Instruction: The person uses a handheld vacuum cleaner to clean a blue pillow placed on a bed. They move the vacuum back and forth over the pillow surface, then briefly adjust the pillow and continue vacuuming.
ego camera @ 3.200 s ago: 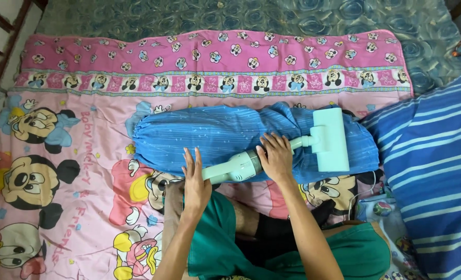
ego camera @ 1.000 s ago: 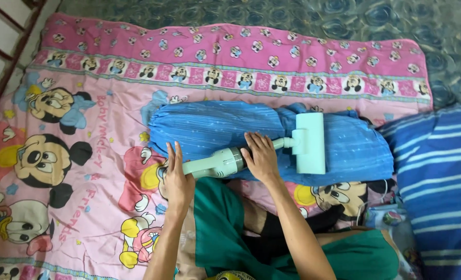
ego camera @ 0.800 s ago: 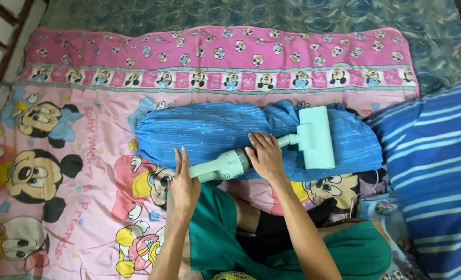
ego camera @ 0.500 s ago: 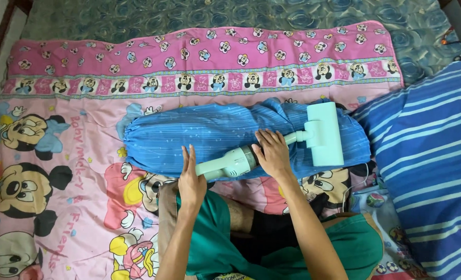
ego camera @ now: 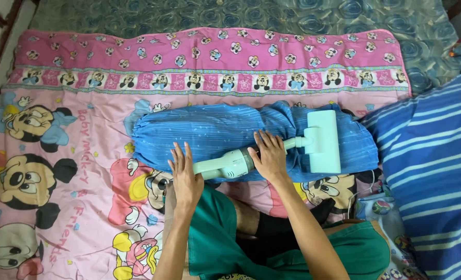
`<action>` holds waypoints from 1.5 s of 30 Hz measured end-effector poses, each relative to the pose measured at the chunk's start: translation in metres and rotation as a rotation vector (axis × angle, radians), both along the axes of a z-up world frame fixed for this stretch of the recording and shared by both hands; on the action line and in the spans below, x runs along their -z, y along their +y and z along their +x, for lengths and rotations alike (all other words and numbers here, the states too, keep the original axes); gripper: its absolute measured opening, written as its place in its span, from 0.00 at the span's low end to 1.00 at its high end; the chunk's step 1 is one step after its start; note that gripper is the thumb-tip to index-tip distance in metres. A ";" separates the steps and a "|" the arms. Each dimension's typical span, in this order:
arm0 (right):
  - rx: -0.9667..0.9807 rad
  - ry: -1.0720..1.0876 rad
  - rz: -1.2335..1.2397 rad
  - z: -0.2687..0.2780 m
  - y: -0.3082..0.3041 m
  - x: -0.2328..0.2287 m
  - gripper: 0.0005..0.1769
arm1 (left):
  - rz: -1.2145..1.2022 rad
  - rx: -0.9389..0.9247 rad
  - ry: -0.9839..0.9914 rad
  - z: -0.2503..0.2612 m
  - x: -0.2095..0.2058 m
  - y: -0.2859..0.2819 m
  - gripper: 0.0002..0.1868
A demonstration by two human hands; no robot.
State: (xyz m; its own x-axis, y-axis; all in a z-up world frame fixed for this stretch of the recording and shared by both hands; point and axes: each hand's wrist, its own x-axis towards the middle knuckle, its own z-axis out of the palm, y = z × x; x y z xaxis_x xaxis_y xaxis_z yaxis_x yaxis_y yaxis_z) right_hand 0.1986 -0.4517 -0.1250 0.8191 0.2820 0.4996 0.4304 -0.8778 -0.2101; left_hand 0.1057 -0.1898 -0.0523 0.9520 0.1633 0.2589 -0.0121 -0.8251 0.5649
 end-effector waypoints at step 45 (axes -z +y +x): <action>-0.712 0.163 0.139 -0.056 0.342 -0.038 0.39 | -0.021 -0.714 -0.250 -0.159 -0.062 0.242 0.49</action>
State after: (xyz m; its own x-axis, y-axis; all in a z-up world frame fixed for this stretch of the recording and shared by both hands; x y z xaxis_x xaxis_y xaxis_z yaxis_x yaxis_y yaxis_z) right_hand 0.1427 -0.1094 -0.0874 0.5281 0.7156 0.4573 0.8394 -0.3583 -0.4086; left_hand -0.0530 0.0523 0.0102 0.5260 0.7256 0.4437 0.3915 -0.6697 0.6311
